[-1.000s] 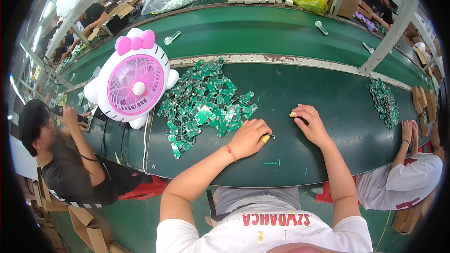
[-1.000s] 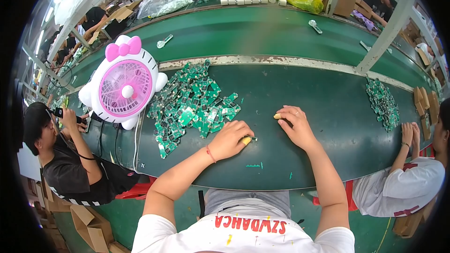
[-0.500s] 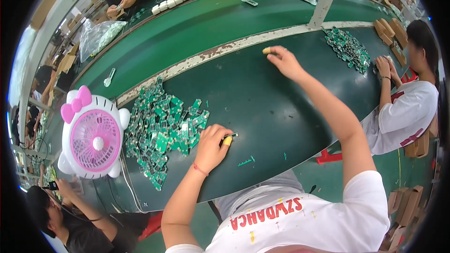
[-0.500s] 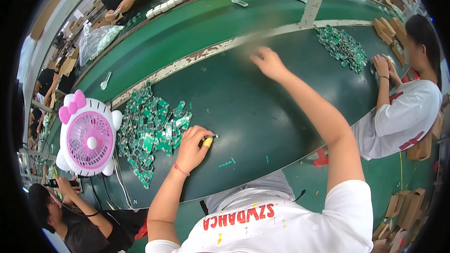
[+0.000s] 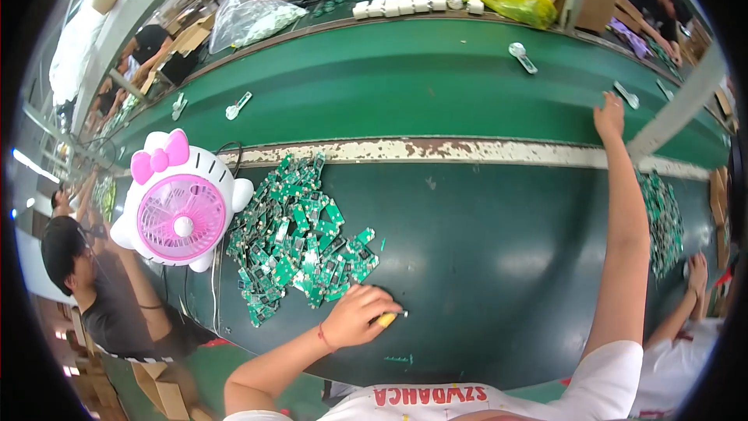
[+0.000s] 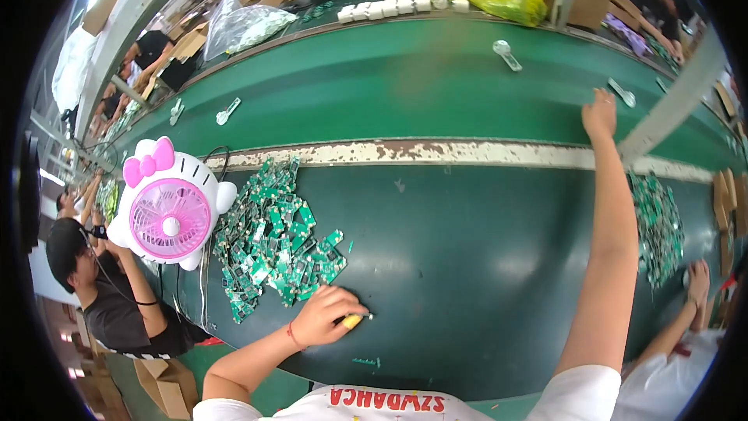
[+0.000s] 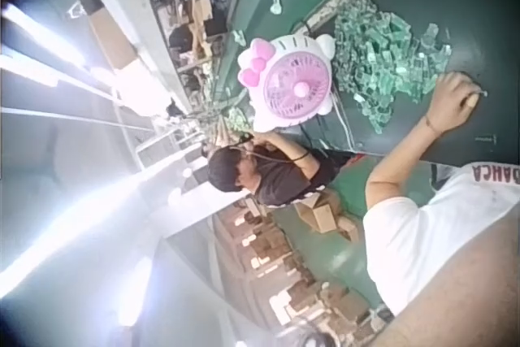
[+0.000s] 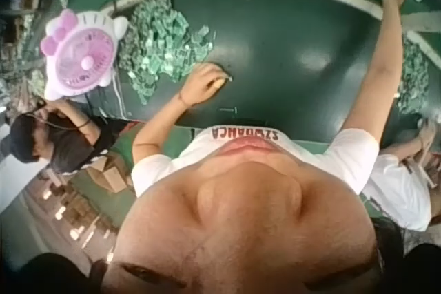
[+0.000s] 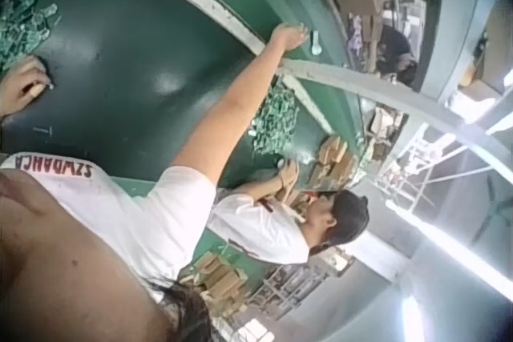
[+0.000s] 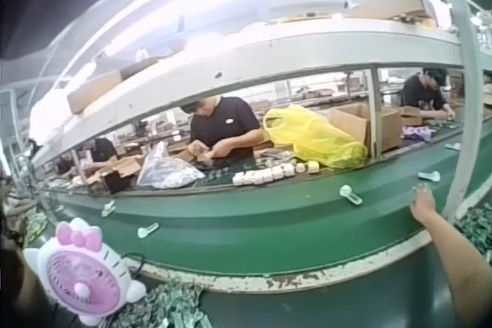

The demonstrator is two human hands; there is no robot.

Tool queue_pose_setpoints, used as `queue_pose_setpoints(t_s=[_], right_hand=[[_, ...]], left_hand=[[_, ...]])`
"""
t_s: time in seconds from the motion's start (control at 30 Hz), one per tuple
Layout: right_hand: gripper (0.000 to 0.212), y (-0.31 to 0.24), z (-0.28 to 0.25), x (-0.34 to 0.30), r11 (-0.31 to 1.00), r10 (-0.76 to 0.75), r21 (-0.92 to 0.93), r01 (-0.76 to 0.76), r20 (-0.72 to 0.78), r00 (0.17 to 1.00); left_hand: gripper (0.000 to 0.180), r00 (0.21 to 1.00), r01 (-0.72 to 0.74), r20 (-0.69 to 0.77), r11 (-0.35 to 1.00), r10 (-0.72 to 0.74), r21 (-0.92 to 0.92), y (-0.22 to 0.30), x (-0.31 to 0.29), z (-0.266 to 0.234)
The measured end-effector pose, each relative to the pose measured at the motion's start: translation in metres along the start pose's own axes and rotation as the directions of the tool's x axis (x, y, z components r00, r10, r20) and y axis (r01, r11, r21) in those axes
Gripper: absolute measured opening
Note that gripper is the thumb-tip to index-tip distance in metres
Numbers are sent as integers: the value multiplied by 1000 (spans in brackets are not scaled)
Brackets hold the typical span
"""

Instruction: The person assembles small electronic components and circuit boards into plastic housings by hand, working on a production line.

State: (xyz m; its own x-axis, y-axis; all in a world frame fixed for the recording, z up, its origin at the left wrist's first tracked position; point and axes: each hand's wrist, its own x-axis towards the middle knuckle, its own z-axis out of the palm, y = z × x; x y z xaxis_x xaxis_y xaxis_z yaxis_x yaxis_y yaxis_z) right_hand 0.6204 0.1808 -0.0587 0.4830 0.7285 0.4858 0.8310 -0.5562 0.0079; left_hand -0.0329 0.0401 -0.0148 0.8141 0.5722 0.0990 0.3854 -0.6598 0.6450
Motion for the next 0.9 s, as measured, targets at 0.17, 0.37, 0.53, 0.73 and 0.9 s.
queue_pose_setpoints(t_s=[0.17,0.37,0.53,0.73,0.9], right_hand=[[53,47,43,45,955,205,-243,-169,132,970],[55,68,63,75,761,451,-533,-371,23,892],[58,70,57,91,718,569,-553,-422,117,814],[46,165,70,102,937,261,-237,-256,-9,965],[39,8,34,30,983,-107,156,98,52,993]], left_hand=[[23,999,12,47,1000,-13,20,3,2,-2],[26,996,41,74,999,-40,-5,4,3,0],[25,996,72,55,997,-71,-17,9,7,0],[22,999,-23,31,999,24,-49,-3,12,1],[21,999,39,10,999,-39,20,7,4,3]])
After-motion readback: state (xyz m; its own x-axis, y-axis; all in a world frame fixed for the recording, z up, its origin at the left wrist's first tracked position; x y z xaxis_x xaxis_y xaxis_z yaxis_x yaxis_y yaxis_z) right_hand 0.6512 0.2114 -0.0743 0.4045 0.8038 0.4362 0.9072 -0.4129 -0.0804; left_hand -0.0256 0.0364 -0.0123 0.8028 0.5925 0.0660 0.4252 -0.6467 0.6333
